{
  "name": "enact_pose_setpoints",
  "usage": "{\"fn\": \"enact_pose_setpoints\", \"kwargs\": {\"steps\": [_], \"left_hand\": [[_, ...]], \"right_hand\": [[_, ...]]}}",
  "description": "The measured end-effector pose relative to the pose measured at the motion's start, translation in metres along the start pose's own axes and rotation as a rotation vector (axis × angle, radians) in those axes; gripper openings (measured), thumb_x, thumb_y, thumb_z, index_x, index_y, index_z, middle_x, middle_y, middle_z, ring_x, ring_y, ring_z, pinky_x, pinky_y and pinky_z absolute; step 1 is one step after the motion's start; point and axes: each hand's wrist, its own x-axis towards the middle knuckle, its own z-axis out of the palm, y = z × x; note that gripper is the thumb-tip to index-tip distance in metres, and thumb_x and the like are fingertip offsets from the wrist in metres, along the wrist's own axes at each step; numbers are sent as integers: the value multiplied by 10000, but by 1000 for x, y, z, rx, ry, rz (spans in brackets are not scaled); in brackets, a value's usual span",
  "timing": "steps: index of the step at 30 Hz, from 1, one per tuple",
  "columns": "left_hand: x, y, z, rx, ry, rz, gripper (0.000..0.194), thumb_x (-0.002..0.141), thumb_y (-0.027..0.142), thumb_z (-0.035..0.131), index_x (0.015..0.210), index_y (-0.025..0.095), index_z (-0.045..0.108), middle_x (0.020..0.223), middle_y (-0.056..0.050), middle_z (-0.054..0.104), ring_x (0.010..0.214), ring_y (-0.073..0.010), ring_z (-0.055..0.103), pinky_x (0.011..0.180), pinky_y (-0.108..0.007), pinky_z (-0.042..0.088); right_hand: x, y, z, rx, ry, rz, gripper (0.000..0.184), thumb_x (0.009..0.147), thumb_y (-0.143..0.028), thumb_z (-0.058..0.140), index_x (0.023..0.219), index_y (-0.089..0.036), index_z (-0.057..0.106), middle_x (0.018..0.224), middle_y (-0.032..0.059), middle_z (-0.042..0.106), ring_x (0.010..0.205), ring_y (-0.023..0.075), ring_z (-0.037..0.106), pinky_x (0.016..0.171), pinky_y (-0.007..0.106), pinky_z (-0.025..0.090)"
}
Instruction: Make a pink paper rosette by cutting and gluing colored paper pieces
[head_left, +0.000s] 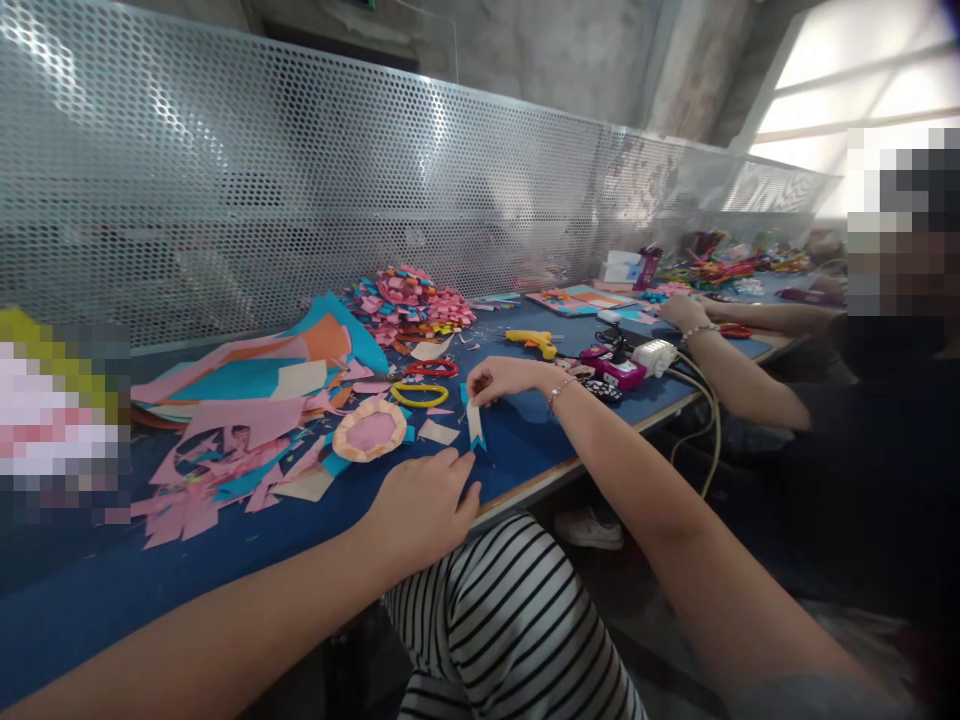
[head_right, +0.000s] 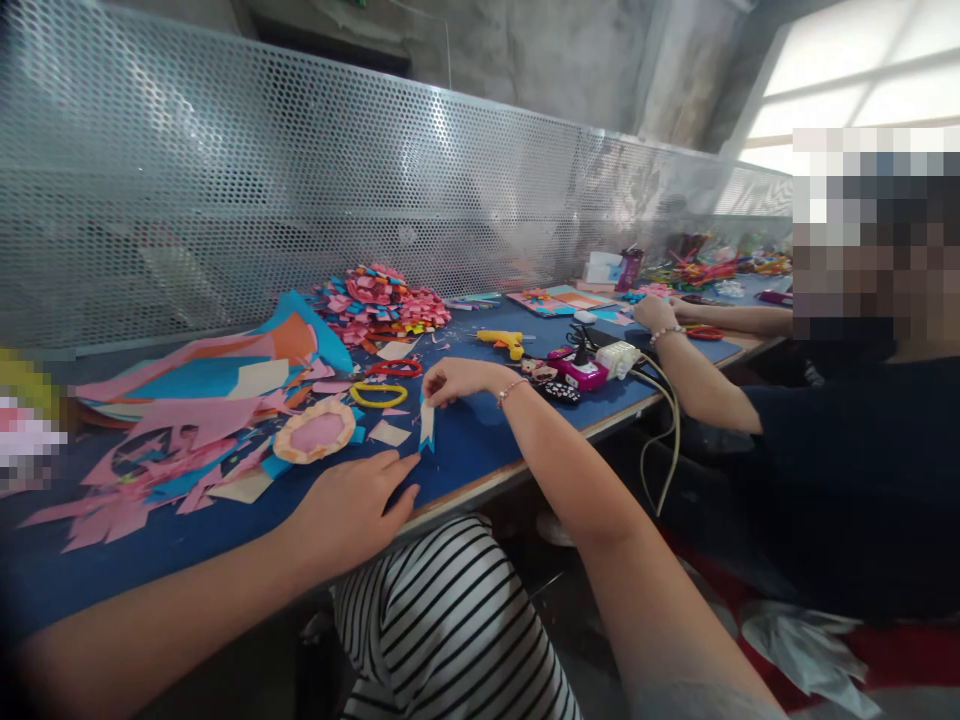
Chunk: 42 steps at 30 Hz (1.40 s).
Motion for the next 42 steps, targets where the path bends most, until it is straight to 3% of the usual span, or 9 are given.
{"fn": "enact_pose_setpoints", "kwargs": {"steps": [17, 25, 42], "left_hand": [[-1, 0, -1, 8, 4, 3, 441, 865, 302, 307, 1199, 129, 537, 1009, -105, 629, 866, -238, 613, 727, -381, 494], [-1, 0, -1, 5, 10, 5, 432, 865, 301, 319, 1195, 131, 539, 989, -112, 631, 863, -235, 617, 726, -372, 494], [-1, 2, -2, 5, 3, 6, 434, 867, 299, 317, 1197, 121, 536, 1000, -123, 631, 872, -236, 620, 742, -375, 494]], "right_hand": [[-3, -2, -1, -169, 42, -16, 156, 685, -283, 632, 736, -139, 599, 640, -18, 569, 578, 74, 484, 546, 196, 378], [-1, -5, 1, -167, 28, 60, 134, 720, -278, 590, 733, -145, 577, 637, -21, 550, 547, 69, 473, 542, 207, 383], [1, -3, 2, -176, 39, 41, 83, 719, -218, 568, 752, -142, 577, 647, -21, 542, 548, 70, 466, 538, 205, 370]]}}
